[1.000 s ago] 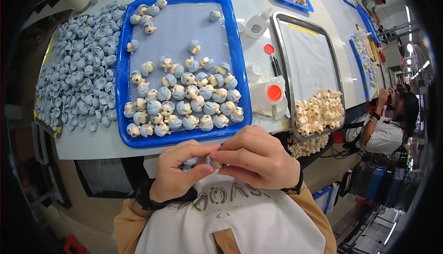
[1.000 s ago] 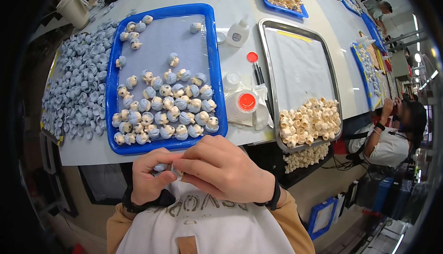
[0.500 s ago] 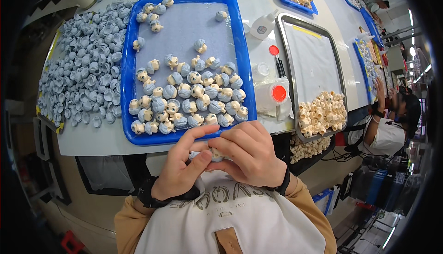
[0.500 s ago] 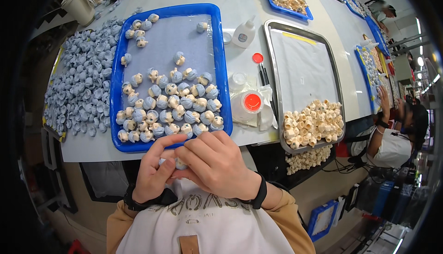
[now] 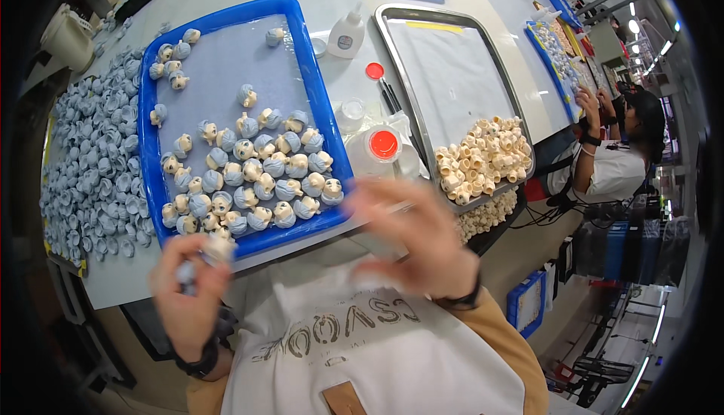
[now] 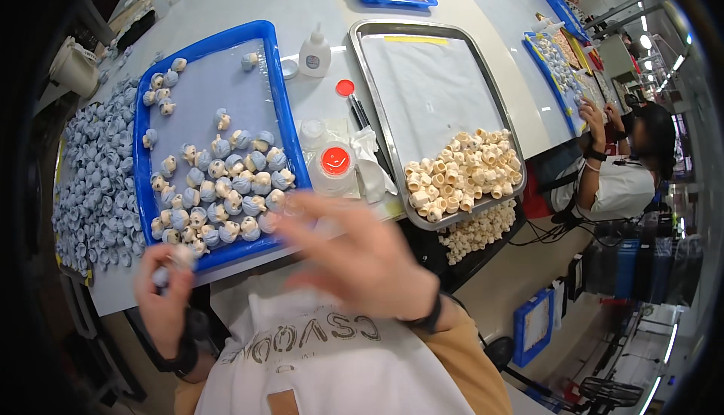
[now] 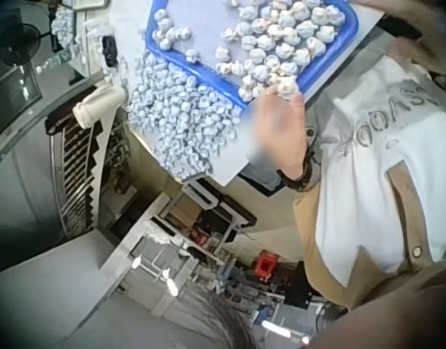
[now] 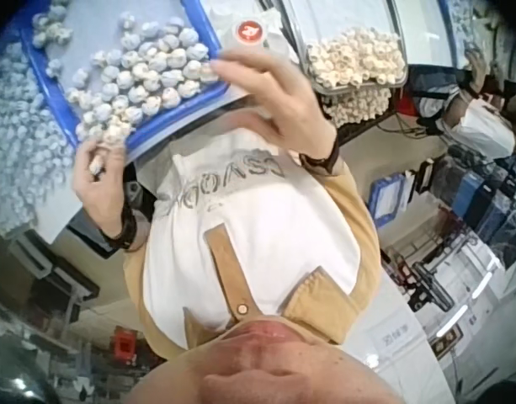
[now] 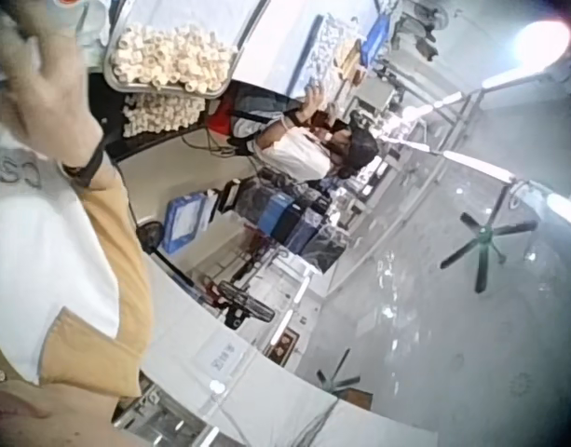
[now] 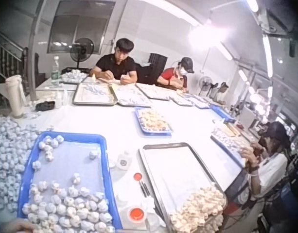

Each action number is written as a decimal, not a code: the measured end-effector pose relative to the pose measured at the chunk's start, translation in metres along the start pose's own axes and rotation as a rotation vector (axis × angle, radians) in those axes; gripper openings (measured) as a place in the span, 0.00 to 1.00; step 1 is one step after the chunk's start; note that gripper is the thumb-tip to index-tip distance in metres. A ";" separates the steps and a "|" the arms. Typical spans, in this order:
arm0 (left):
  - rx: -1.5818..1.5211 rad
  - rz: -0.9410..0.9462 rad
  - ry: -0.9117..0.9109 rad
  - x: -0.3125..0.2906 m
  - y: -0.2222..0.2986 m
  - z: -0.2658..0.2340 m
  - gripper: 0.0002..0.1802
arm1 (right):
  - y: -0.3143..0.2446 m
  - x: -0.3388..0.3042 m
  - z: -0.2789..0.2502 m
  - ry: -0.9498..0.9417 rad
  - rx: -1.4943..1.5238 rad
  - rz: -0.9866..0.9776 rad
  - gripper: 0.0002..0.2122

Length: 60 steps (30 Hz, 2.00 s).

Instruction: The person repeatedly picks up small blue and beige plastic components from trays on a table. They insert the beige piece into the blue piece to form a small decorative unit and place the assembled item back onto the blue tray. The process is continuous and repetitive throughout the clip.

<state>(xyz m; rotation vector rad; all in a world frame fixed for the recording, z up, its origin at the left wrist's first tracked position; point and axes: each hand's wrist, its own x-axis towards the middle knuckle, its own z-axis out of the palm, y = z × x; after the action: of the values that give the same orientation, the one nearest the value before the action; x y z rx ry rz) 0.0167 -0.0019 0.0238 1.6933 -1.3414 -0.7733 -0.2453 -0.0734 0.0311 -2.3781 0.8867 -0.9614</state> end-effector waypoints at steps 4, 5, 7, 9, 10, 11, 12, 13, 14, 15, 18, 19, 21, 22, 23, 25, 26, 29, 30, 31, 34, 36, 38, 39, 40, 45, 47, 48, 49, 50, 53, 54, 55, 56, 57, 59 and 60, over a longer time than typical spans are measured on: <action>0.264 -0.177 0.191 0.022 -0.020 -0.027 0.13 | 0.037 -0.028 -0.058 0.094 -0.393 0.485 0.13; 0.297 -0.175 0.179 0.027 -0.022 -0.025 0.15 | 0.042 -0.036 -0.065 0.012 -0.407 0.558 0.13; 0.362 -0.171 0.157 0.034 -0.028 -0.019 0.18 | 0.043 -0.045 -0.067 -0.077 -0.411 0.642 0.13; 0.223 -0.069 0.232 0.030 -0.031 -0.008 0.22 | 0.041 -0.048 -0.061 -0.088 -0.389 0.677 0.13; 0.153 -0.018 0.270 0.027 -0.030 -0.002 0.23 | 0.044 -0.049 -0.059 -0.077 -0.415 0.661 0.13; 0.049 0.073 0.284 0.024 -0.026 0.001 0.24 | 0.050 -0.050 -0.055 -0.067 -0.437 0.641 0.13; -0.174 0.084 0.172 0.019 -0.022 0.003 0.23 | 0.053 -0.050 -0.053 -0.058 -0.460 0.621 0.13; -0.397 0.095 0.059 0.012 -0.017 0.004 0.22 | 0.054 -0.049 -0.053 -0.059 -0.453 0.622 0.13; -0.621 0.110 -0.053 0.005 -0.015 0.005 0.21 | 0.055 -0.049 -0.053 -0.058 -0.449 0.619 0.12; -0.610 0.038 -0.173 -0.001 -0.012 0.006 0.21 | 0.055 -0.049 -0.052 -0.056 -0.445 0.617 0.12; -0.365 -0.036 -0.525 -0.011 -0.003 0.007 0.20 | 0.045 -0.043 -0.052 0.080 -0.417 0.532 0.12; -0.455 -0.129 -0.589 -0.012 0.004 0.010 0.19 | 0.032 -0.034 -0.050 0.139 -0.385 0.516 0.12; -0.449 0.019 -0.715 -0.003 0.001 0.017 0.18 | 0.007 -0.025 -0.044 0.168 -0.101 0.383 0.13; -0.444 0.095 -0.776 0.000 -0.004 0.023 0.18 | -0.001 -0.021 -0.038 0.183 0.042 0.314 0.14; -0.498 0.077 -0.748 -0.003 -0.006 0.027 0.17 | -0.006 -0.009 -0.033 0.052 0.150 0.164 0.15; -0.545 0.081 -0.667 -0.003 -0.008 0.038 0.18 | -0.011 0.003 -0.009 -0.115 0.222 -0.047 0.19; -0.575 0.083 -0.630 -0.003 -0.005 0.041 0.18 | -0.014 0.007 0.003 -0.162 0.191 -0.100 0.20; -0.669 -0.022 -0.557 -0.006 -0.003 0.044 0.14 | -0.017 0.016 0.018 -0.229 0.179 -0.119 0.23; -0.703 -0.035 -0.523 -0.008 -0.006 0.046 0.13 | -0.017 0.017 0.021 -0.242 0.177 -0.137 0.23; -0.691 -0.030 -0.514 -0.008 -0.008 0.046 0.13 | -0.015 0.017 0.025 -0.255 0.175 -0.153 0.24; -0.671 -0.019 -0.523 -0.009 -0.012 0.049 0.14 | -0.015 0.015 0.037 -0.204 0.157 -0.175 0.25; -0.660 -0.032 -0.550 -0.011 -0.015 0.051 0.13 | -0.016 0.014 0.041 -0.160 0.146 -0.166 0.24; -0.723 -0.119 -0.595 -0.009 -0.009 0.043 0.14 | -0.016 0.013 0.043 -0.131 0.135 -0.146 0.23; -0.753 -0.162 -0.616 -0.008 -0.007 0.040 0.15 | -0.016 0.013 0.043 -0.107 0.168 -0.115 0.22; -0.770 -0.165 -0.616 -0.008 -0.007 0.040 0.16 | -0.015 0.012 0.041 -0.083 0.202 -0.083 0.21; -0.748 -0.235 -0.558 -0.008 -0.001 0.039 0.20 | -0.012 0.012 0.028 0.043 0.315 0.048 0.18; -0.733 -0.231 -0.505 -0.009 0.000 0.041 0.20 | -0.010 0.010 0.019 0.080 0.282 0.059 0.17; -0.727 -0.230 -0.482 -0.009 0.000 0.042 0.21 | -0.009 0.008 0.013 0.098 0.264 0.067 0.17; -0.752 -0.219 -0.480 -0.008 0.001 0.042 0.20 | -0.008 0.007 0.008 0.133 0.239 0.105 0.16; -0.775 -0.205 -0.475 -0.008 0.003 0.041 0.20 | -0.007 0.003 0.005 0.187 0.222 0.158 0.14; -0.752 -0.142 -0.490 -0.010 -0.007 0.040 0.19 | 0.006 0.004 -0.005 0.251 0.095 0.189 0.14; -0.729 -0.115 -0.502 -0.011 -0.011 0.040 0.18 | 0.002 0.009 -0.010 0.223 0.030 0.286 0.13; -0.759 -0.100 -0.492 -0.012 -0.013 0.041 0.18 | 0.006 0.011 -0.012 0.219 0.009 0.332 0.12; -0.788 -0.084 -0.483 -0.012 -0.015 0.041 0.18 | 0.010 0.012 -0.014 0.217 -0.012 0.380 0.12; -0.816 -0.068 -0.474 -0.012 -0.015 0.042 0.18 | 0.013 0.013 -0.016 0.210 -0.056 0.375 0.11; -0.845 -0.052 -0.405 -0.013 -0.014 0.043 0.17 | 0.020 0.015 -0.018 0.192 -0.137 0.365 0.11; -0.858 -0.045 -0.369 -0.013 -0.012 0.044 0.17 | 0.022 0.017 -0.017 0.188 -0.160 0.353 0.10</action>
<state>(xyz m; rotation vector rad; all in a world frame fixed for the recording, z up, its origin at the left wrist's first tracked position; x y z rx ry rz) -0.0184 0.0018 -0.0080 0.9203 -0.9666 -1.4791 -0.2570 -0.1032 0.0381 -2.1736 1.4461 -1.0102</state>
